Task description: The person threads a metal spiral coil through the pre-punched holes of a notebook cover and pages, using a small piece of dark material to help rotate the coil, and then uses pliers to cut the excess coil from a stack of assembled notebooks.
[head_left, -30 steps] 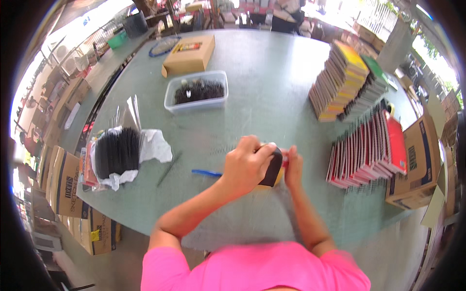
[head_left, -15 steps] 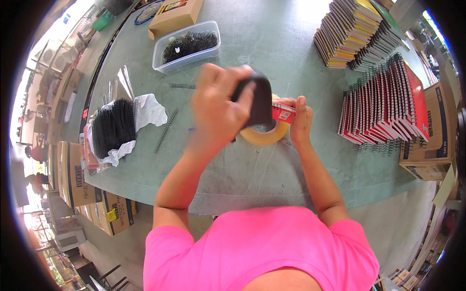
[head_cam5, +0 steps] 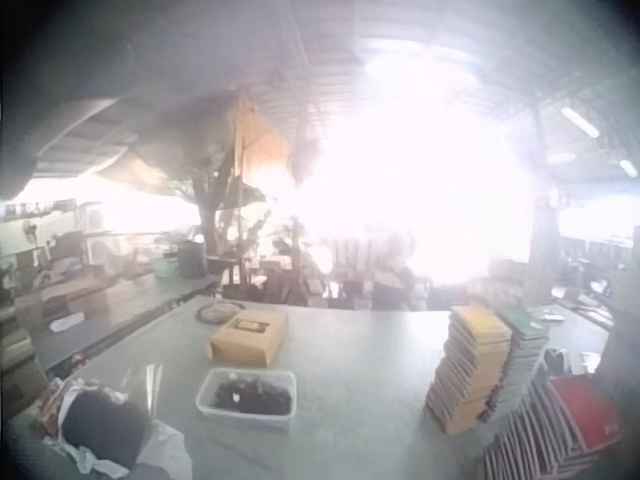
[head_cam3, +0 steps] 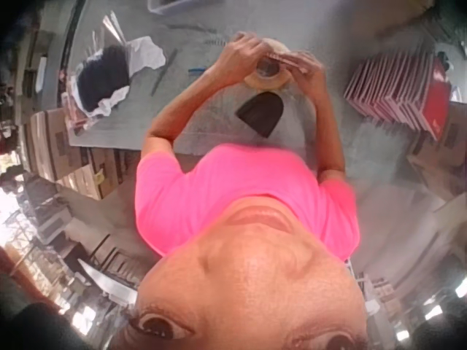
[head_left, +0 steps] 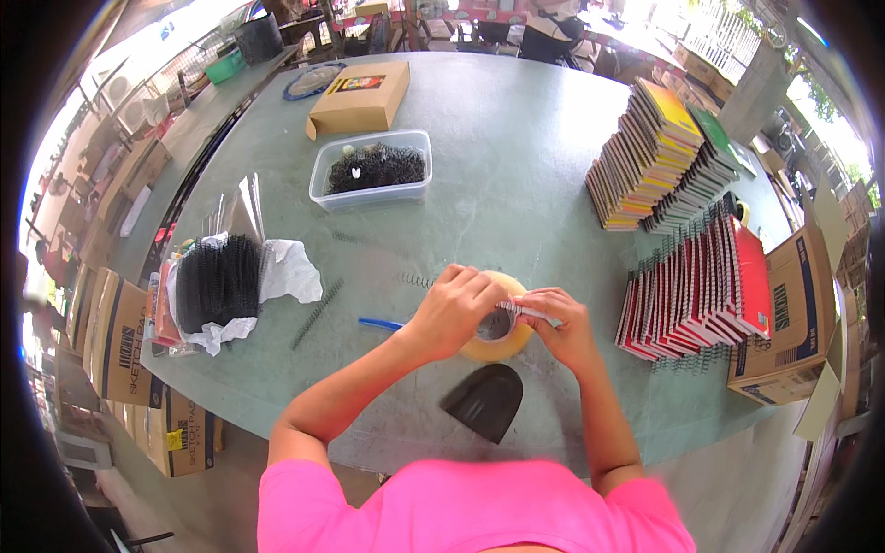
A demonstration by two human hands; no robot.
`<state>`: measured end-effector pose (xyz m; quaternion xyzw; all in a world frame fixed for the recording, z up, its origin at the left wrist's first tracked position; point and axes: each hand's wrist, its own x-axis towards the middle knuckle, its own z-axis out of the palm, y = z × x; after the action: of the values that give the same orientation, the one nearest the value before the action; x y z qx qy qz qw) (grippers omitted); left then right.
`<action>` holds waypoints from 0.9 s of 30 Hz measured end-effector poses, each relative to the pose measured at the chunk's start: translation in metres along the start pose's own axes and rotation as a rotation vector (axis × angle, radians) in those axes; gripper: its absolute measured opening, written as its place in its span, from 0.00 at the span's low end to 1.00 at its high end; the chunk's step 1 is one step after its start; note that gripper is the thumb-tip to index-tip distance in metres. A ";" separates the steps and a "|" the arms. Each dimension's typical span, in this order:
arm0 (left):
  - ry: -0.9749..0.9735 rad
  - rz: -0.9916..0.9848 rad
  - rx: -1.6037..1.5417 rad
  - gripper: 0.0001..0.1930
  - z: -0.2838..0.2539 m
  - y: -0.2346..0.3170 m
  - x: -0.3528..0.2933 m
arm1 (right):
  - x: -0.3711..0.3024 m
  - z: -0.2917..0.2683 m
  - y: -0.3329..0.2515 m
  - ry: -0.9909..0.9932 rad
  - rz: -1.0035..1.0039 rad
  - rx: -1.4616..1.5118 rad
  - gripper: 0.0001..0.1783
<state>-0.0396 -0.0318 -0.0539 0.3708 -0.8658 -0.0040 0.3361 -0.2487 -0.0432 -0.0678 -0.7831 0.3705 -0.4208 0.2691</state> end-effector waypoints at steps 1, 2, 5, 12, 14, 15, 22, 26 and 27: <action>-0.012 0.024 -0.015 0.09 0.000 -0.004 0.000 | 0.002 -0.002 -0.003 0.023 -0.125 -0.144 0.13; -0.011 0.006 0.003 0.10 0.001 -0.002 -0.003 | 0.001 -0.002 -0.007 0.055 -0.090 -0.238 0.13; -0.056 -0.046 0.082 0.11 -0.003 -0.003 -0.004 | 0.001 -0.004 -0.018 0.126 -0.013 -0.432 0.13; -0.019 -0.011 0.100 0.13 -0.002 -0.007 -0.004 | 0.001 -0.003 -0.020 0.073 0.222 -0.154 0.13; -0.091 -0.053 0.158 0.13 -0.004 -0.009 -0.006 | 0.000 -0.004 -0.021 0.112 0.194 -0.255 0.12; -0.029 -0.059 0.147 0.11 -0.004 -0.006 -0.004 | 0.000 -0.007 -0.024 0.117 0.190 -0.323 0.11; -0.015 -0.027 0.101 0.07 0.001 -0.007 0.000 | 0.004 -0.003 -0.028 -0.006 0.670 0.606 0.10; -0.160 -0.091 0.104 0.07 -0.002 -0.004 0.004 | -0.001 0.006 -0.009 0.029 0.576 0.675 0.10; -0.084 -0.075 0.084 0.06 -0.002 -0.001 0.007 | -0.001 0.008 -0.003 0.047 0.550 0.673 0.10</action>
<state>-0.0415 -0.0364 -0.0490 0.4163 -0.8639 0.0039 0.2834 -0.2409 -0.0393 -0.0703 -0.5141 0.4136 -0.4483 0.6030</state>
